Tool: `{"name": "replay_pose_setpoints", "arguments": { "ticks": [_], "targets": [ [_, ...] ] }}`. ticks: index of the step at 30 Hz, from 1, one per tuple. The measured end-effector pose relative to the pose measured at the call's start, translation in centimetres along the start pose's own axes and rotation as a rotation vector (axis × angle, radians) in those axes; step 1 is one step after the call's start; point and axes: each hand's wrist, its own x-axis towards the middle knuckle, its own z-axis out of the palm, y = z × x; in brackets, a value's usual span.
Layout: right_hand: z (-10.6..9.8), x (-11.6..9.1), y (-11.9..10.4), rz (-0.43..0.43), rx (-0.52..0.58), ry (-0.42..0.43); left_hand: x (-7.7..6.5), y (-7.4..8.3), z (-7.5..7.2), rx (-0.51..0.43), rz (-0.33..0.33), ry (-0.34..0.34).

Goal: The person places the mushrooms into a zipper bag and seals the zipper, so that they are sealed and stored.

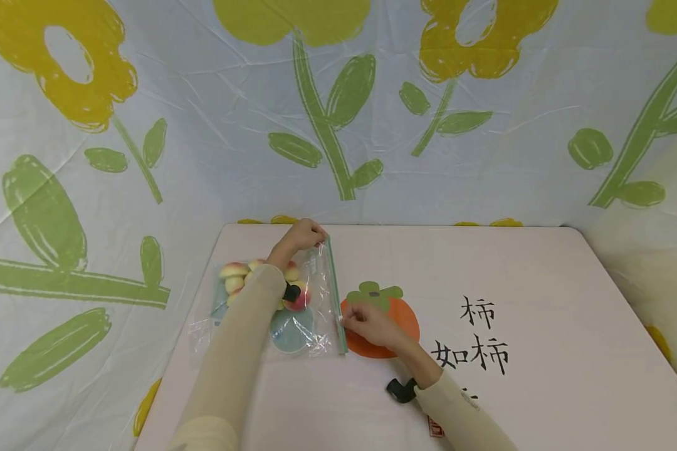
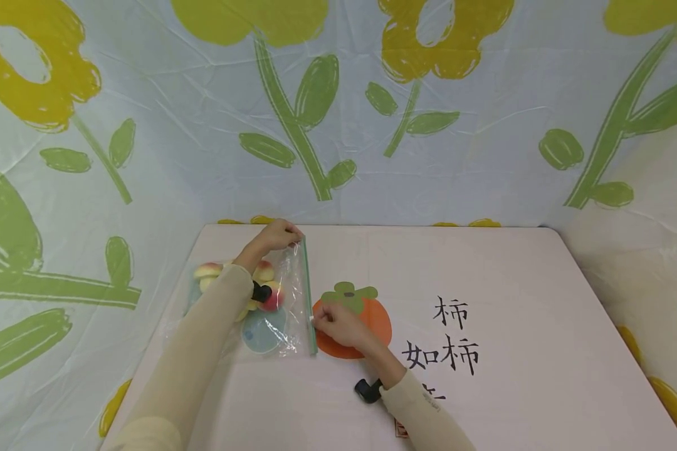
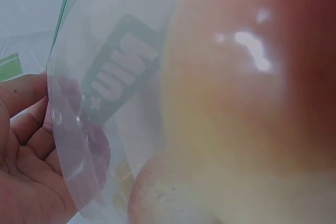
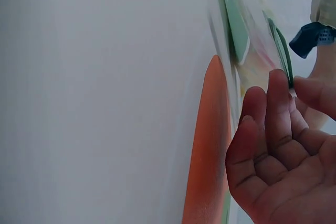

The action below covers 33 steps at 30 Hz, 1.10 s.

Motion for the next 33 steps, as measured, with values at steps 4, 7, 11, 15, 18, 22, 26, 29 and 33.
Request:
{"name": "replay_pose_setpoints", "arguments": {
  "ticks": [4,7,11,15,18,22,26,29,33],
  "targets": [
    [0.0,-0.3,0.1,0.025,-0.005,-0.030,0.0,0.1,0.0,0.001,-0.003,-0.001],
    [0.0,-0.7,0.1,0.049,-0.023,-0.056,0.0,0.1,0.0,-0.002,-0.004,-0.002],
    [0.2,-1.3,-0.2,0.062,-0.041,-0.088,0.0,0.1,0.0,-0.001,-0.002,-0.002],
    [0.4,-1.8,-0.3,0.076,-0.040,-0.112,0.0,0.1,0.1,0.006,0.001,0.005],
    [0.4,-2.2,-0.3,0.085,-0.027,-0.124,0.1,0.1,0.3,0.016,0.002,0.010],
    [0.5,-2.6,-0.2,0.061,-0.035,-0.158,0.3,0.0,0.8,0.037,-0.004,0.011],
    [0.6,-2.8,-0.3,0.042,-0.061,-0.194,0.3,0.0,1.4,0.059,-0.015,0.016],
    [0.7,-3.0,-0.4,0.047,-0.064,-0.201,0.1,0.3,1.7,0.054,-0.020,0.012],
    [0.7,-3.2,-0.3,0.057,-0.040,-0.196,0.0,0.6,1.8,0.047,-0.015,-0.004]
  ]
}}
